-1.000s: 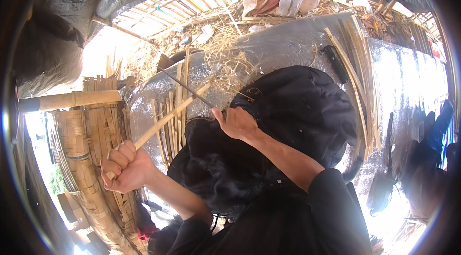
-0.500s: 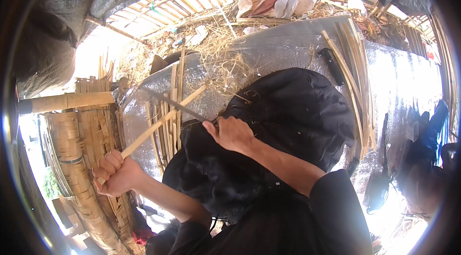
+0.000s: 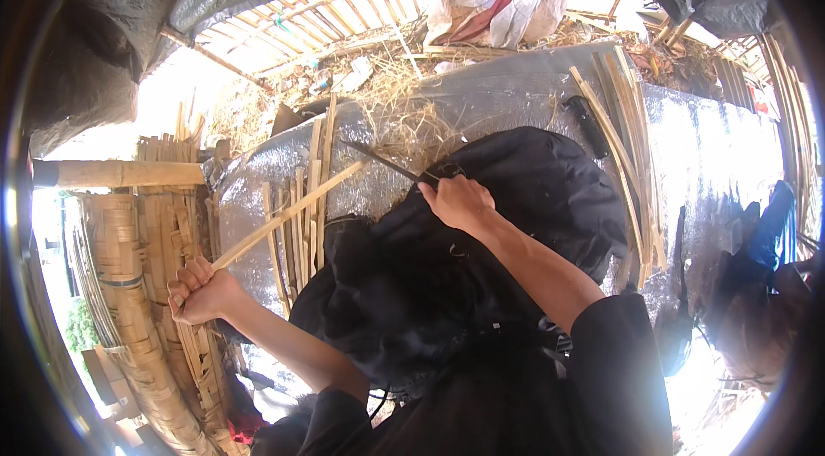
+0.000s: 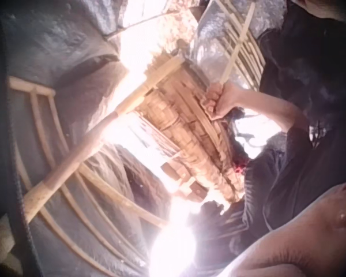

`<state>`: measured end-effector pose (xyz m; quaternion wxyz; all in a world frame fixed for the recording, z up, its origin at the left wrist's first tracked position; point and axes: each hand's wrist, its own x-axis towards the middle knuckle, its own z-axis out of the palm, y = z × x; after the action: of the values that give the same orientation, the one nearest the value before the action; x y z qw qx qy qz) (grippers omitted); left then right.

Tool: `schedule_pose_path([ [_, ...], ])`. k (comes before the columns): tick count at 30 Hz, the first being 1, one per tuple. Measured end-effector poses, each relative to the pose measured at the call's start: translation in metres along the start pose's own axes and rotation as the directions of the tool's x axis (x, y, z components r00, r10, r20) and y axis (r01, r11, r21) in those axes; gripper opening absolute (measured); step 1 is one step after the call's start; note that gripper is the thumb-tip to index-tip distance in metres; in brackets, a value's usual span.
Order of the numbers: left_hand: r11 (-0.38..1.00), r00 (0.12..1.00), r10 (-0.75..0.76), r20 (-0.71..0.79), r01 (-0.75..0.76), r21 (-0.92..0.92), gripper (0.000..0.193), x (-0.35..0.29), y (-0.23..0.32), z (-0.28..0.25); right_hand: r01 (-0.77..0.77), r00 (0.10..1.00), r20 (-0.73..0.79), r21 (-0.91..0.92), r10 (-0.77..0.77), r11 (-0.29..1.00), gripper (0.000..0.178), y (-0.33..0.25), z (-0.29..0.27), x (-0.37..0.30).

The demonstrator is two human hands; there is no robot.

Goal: The person uses a knife to shave and smooth several thin strips of bamboo, holding the strips in one hand while sliding the blade down the length of the material.

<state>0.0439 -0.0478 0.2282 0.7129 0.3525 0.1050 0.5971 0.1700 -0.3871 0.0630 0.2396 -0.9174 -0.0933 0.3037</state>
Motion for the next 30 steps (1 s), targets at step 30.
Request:
schedule_pose_path([
  [30, 0.988, 0.953, 0.089, 0.289, -0.122, 0.098, 0.050, -0.054, -0.015, 0.043, 0.274, 0.954, -0.179, 0.196, -0.240, 0.942, 0.056, -0.046, 0.042, -0.056],
])
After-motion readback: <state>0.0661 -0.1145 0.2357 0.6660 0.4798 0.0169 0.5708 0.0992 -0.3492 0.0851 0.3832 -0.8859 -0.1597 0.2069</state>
